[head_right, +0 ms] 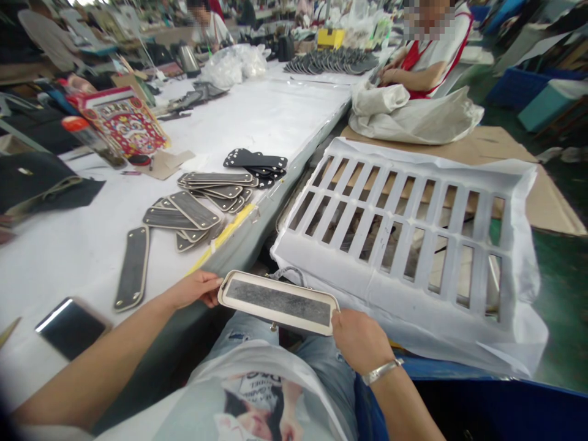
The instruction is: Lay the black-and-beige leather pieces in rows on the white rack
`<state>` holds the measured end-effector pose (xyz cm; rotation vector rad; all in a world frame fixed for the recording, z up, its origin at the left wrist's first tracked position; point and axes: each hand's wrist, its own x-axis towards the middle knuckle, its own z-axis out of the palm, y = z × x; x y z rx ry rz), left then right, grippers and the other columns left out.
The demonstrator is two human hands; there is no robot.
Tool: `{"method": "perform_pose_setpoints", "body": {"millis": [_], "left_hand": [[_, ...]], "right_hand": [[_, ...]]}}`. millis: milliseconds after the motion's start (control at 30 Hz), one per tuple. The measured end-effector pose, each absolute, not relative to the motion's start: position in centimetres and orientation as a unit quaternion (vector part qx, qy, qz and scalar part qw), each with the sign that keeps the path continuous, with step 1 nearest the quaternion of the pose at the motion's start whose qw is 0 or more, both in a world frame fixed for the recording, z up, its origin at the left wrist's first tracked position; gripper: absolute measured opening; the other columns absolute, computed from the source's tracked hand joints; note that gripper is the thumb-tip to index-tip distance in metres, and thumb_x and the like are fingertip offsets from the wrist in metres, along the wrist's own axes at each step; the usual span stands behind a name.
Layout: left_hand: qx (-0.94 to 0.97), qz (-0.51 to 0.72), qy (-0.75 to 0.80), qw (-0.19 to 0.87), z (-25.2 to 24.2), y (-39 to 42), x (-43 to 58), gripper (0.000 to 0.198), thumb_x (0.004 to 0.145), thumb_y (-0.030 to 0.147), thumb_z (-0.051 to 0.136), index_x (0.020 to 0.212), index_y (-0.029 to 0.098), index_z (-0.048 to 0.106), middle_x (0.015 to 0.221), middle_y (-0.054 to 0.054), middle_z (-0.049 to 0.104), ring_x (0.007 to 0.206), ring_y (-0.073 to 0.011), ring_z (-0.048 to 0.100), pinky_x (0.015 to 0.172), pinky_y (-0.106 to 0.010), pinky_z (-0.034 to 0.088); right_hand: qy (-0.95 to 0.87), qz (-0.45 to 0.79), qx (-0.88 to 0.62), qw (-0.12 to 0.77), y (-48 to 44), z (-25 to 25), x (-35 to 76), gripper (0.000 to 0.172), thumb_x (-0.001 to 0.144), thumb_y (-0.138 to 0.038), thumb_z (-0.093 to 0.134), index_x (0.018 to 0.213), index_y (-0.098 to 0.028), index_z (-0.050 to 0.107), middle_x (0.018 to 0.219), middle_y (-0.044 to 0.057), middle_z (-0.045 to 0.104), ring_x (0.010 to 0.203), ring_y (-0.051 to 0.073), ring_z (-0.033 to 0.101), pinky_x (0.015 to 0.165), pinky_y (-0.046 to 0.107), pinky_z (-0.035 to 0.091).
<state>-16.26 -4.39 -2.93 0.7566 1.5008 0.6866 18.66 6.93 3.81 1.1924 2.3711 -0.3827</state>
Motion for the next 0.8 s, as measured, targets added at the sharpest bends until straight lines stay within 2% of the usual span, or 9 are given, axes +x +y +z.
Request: {"method": "perform_pose_setpoints", "body": {"millis": [100, 267, 467, 567, 800], "left_hand": [[0.317, 0.318, 0.645, 0.618, -3.2, -4.7, -16.2, 0.043, 0.072, 0.055, 0.059, 0.075, 0.012, 0.061, 0.060, -0.003, 0.065, 0.052, -0.0102, 0.059, 0.057, -0.024, 0.051], [0.313, 0.322, 0.668, 0.594, -2.9, -4.5, -15.8, 0.041, 0.071, 0.053, 0.061, 0.075, 0.012, 0.062, 0.061, -0.002, 0.065, 0.053, -0.0097, 0.058, 0.057, -0.023, 0.051], [0.387, 0.225, 0.746, 0.493, -0.7, -3.5, -13.8, 0.038, 0.073, 0.049, 0.055, 0.060, 0.014, 0.059, 0.053, -0.001, 0.061, 0.050, -0.0133, 0.058, 0.051, -0.024, 0.049], [0.396, 0.219, 0.772, 0.447, -0.2, -3.5, -13.1, 0.040, 0.072, 0.050, 0.052, 0.054, 0.015, 0.054, 0.047, 0.000, 0.057, 0.048, -0.0144, 0.058, 0.049, -0.023, 0.047], [0.323, 0.233, 0.731, 0.555, -0.9, -3.1, -13.4, 0.043, 0.059, 0.056, 0.065, 0.065, 0.017, 0.047, 0.049, 0.003, 0.057, 0.045, -0.0125, 0.054, 0.047, -0.024, 0.047]], "right_hand": [[0.846, -0.166, 0.466, 0.199, 7.0, 3.7, 18.7, 0.043, 0.093, -0.022, 0.024, 0.073, -0.011, 0.061, 0.073, 0.013, 0.065, 0.056, 0.015, 0.060, 0.055, 0.025, 0.041], [0.853, -0.169, 0.461, 0.179, 7.1, 3.5, 18.8, 0.042, 0.092, -0.022, 0.025, 0.070, -0.012, 0.060, 0.069, 0.012, 0.064, 0.053, 0.014, 0.059, 0.055, 0.025, 0.040], [0.859, -0.169, 0.444, 0.192, 7.3, 2.7, 19.3, 0.039, 0.091, -0.022, 0.027, 0.075, -0.012, 0.060, 0.071, 0.012, 0.064, 0.055, 0.015, 0.059, 0.056, 0.026, 0.041], [0.862, -0.161, 0.443, 0.186, 7.3, 2.5, 19.4, 0.040, 0.092, -0.023, 0.025, 0.078, -0.012, 0.061, 0.071, 0.012, 0.064, 0.058, 0.015, 0.060, 0.057, 0.025, 0.042], [0.852, -0.131, 0.453, 0.230, 6.7, 3.2, 19.0, 0.036, 0.092, -0.020, 0.028, 0.088, -0.010, 0.062, 0.078, 0.014, 0.066, 0.067, 0.016, 0.063, 0.064, 0.025, 0.045]]}}
